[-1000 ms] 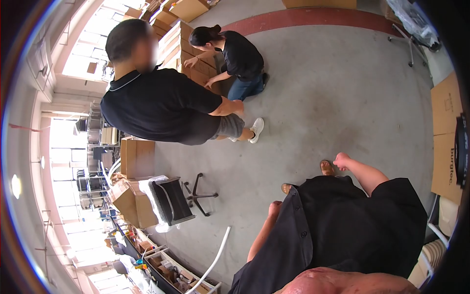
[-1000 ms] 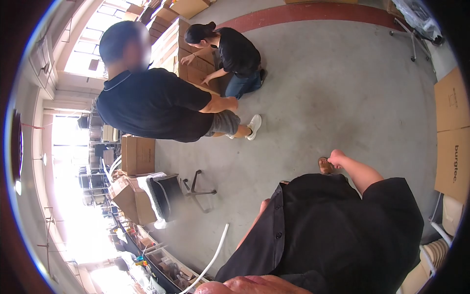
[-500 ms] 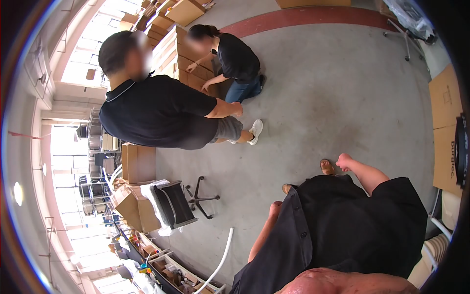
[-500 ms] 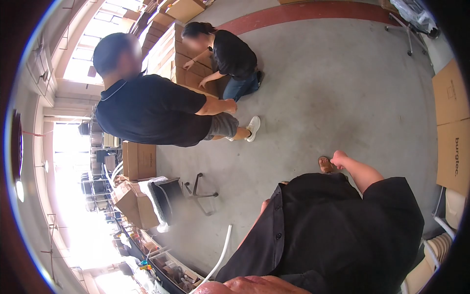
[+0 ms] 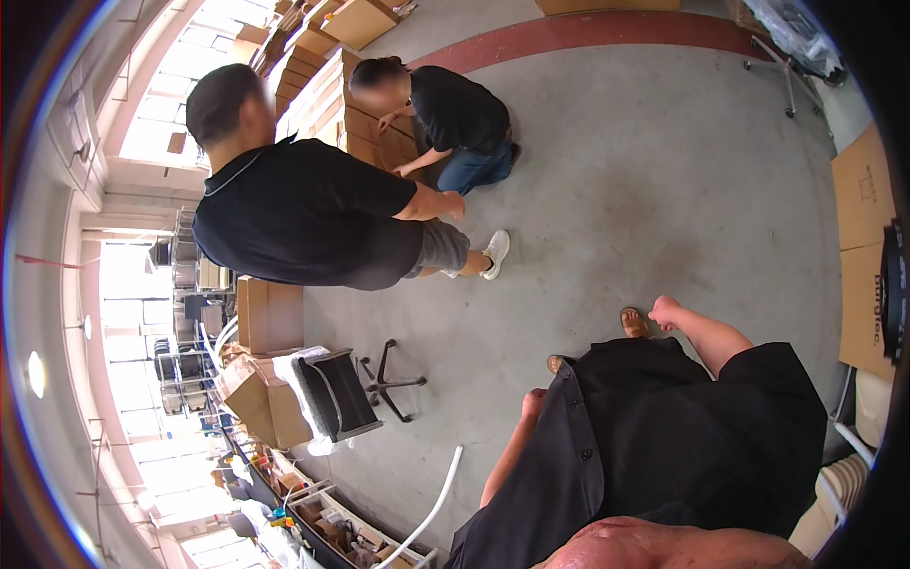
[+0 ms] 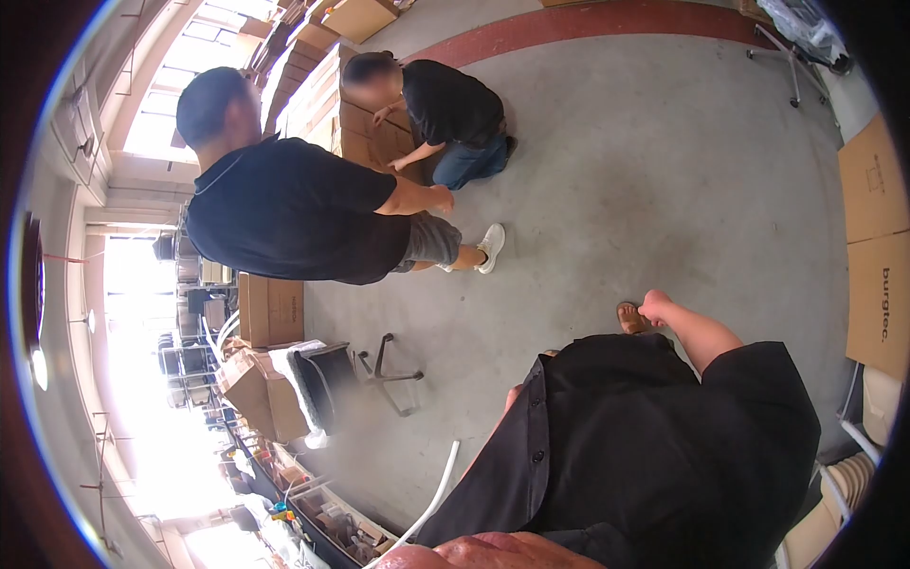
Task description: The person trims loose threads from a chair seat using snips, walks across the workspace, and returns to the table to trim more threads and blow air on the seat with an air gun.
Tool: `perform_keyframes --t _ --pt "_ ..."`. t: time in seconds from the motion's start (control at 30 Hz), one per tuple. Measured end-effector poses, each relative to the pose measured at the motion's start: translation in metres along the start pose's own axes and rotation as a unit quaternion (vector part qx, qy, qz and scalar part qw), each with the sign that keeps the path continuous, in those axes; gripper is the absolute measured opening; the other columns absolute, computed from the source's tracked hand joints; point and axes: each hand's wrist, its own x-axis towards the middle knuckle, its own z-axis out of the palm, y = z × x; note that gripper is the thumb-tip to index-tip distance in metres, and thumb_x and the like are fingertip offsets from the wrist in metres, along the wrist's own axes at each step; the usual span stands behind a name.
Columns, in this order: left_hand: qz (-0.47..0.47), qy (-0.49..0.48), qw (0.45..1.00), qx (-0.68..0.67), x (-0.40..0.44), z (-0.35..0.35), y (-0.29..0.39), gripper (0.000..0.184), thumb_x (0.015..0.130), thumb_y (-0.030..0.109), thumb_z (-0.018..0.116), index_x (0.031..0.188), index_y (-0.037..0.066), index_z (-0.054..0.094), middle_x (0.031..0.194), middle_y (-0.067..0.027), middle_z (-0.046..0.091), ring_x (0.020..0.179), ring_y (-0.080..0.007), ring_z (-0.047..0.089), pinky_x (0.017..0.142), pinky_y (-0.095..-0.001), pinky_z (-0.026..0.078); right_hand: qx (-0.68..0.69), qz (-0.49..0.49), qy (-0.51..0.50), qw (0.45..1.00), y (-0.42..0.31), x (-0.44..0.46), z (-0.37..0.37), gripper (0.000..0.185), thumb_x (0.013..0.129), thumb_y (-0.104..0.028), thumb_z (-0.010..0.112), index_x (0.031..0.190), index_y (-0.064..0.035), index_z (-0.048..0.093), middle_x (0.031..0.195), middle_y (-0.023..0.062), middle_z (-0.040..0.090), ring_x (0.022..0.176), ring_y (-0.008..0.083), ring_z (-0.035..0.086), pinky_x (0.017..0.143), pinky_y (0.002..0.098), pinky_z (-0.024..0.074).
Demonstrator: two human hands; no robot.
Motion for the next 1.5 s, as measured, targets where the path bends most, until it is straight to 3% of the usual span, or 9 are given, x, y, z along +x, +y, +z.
perform_keyframes --t 0.27,0.33,0.57,0.77,0.97,1.2,1.37,1.5 --pt "-0.023 0.003 0.998 -0.050 0.002 0.007 -0.009 0.043 0.082 0.042 0.070 0.102 0.005 0.075 0.096 -0.0174 0.074 0.095 -0.0288 0.072 0.085 -0.0391 0.054 -0.034 0.007 -0.001 0.999 -0.007 -0.009 -0.003 0.023 0.086 -0.020 0.065 0.080 0.0019 0.065 0.061 0.0138 0.064 0.048 0.0233 0.062 0.043 0.0373 0.0513" --pt "-0.032 0.009 0.999 0.005 -0.004 0.004 0.008 0.039 0.083 0.038 0.070 0.103 0.005 0.075 0.096 -0.0165 0.074 0.095 -0.0281 0.072 0.084 -0.0387 0.055 -0.038 0.002 -0.003 0.999 -0.005 -0.007 0.000 0.023 0.086 -0.021 0.065 0.080 0.0018 0.065 0.062 0.0142 0.064 0.048 0.0233 0.062 0.043 0.0372 0.0512" --pt "-0.020 0.020 0.996 -0.083 -0.018 0.032 -0.014 0.033 0.086 0.031 0.070 0.103 0.004 0.074 0.094 -0.0152 0.075 0.092 -0.0259 0.072 0.082 -0.0383 0.055 -0.106 0.013 -0.036 0.994 -0.010 -0.006 0.008 0.029 0.088 -0.025 0.066 0.077 0.0013 0.065 0.062 0.0144 0.064 0.046 0.0226 0.061 0.041 0.0370 0.0496" --pt "-0.011 0.007 0.995 -0.099 -0.045 0.049 -0.037 0.037 0.086 0.033 0.071 0.105 0.002 0.073 0.094 -0.0161 0.074 0.090 -0.0252 0.072 0.082 -0.0370 0.055 -0.171 0.000 -0.038 0.985 -0.048 -0.007 0.015 0.027 0.089 -0.025 0.066 0.078 -0.0002 0.066 0.062 0.0133 0.064 0.047 0.0216 0.061 0.041 0.0369 0.0486" --pt "-0.061 0.044 0.974 -0.216 -0.034 0.027 -0.076 0.036 0.085 0.030 0.070 0.103 -0.002 0.073 0.093 -0.0175 0.074 0.089 -0.0242 0.072 0.079 -0.0364 0.054 -0.211 -0.030 -0.030 0.977 -0.112 -0.024 0.035 0.025 0.089 -0.025 0.064 0.079 -0.0020 0.066 0.060 0.0120 0.063 0.045 0.0206 0.059 0.042 0.0366 0.0484" --pt "-0.116 0.101 0.932 -0.329 -0.048 0.002 -0.127 0.032 0.087 0.021 0.068 0.105 -0.005 0.071 0.087 -0.0120 0.072 0.076 -0.0194 0.068 0.072 -0.0335 0.054 -0.271 -0.051 -0.050 0.960 -0.184 -0.014 0.098 0.022 0.088 -0.021 0.063 0.078 -0.0018 0.066 0.059 0.0110 0.063 0.045 0.0196 0.059 0.042 0.0370 0.0484" --pt "-0.153 0.153 0.861 -0.460 -0.094 -0.025 -0.145 0.024 0.089 0.012 0.065 0.105 -0.007 0.068 0.081 -0.0088 0.069 0.068 -0.0160 0.063 0.061 -0.0302 0.051 -0.343 -0.170 -0.035 0.923 -0.240 -0.027 0.153 0.018 0.082 -0.019 0.066 0.077 -0.0023 0.068 0.061 0.0110 0.064 0.050 0.0216 0.062 0.047 0.0375 0.0522" --pt "-0.185 0.186 0.817 -0.513 -0.114 -0.018 -0.174 0.024 0.090 0.011 0.065 0.106 -0.007 0.067 0.079 -0.0083 0.068 0.065 -0.0142 0.061 0.059 -0.0280 0.050 -0.406 -0.191 -0.053 0.892 -0.283 -0.028 0.193 0.019 0.080 -0.020 0.065 0.078 -0.0024 0.069 0.064 0.0117 0.066 0.052 0.0226 0.064 0.050 0.0382 0.0532"
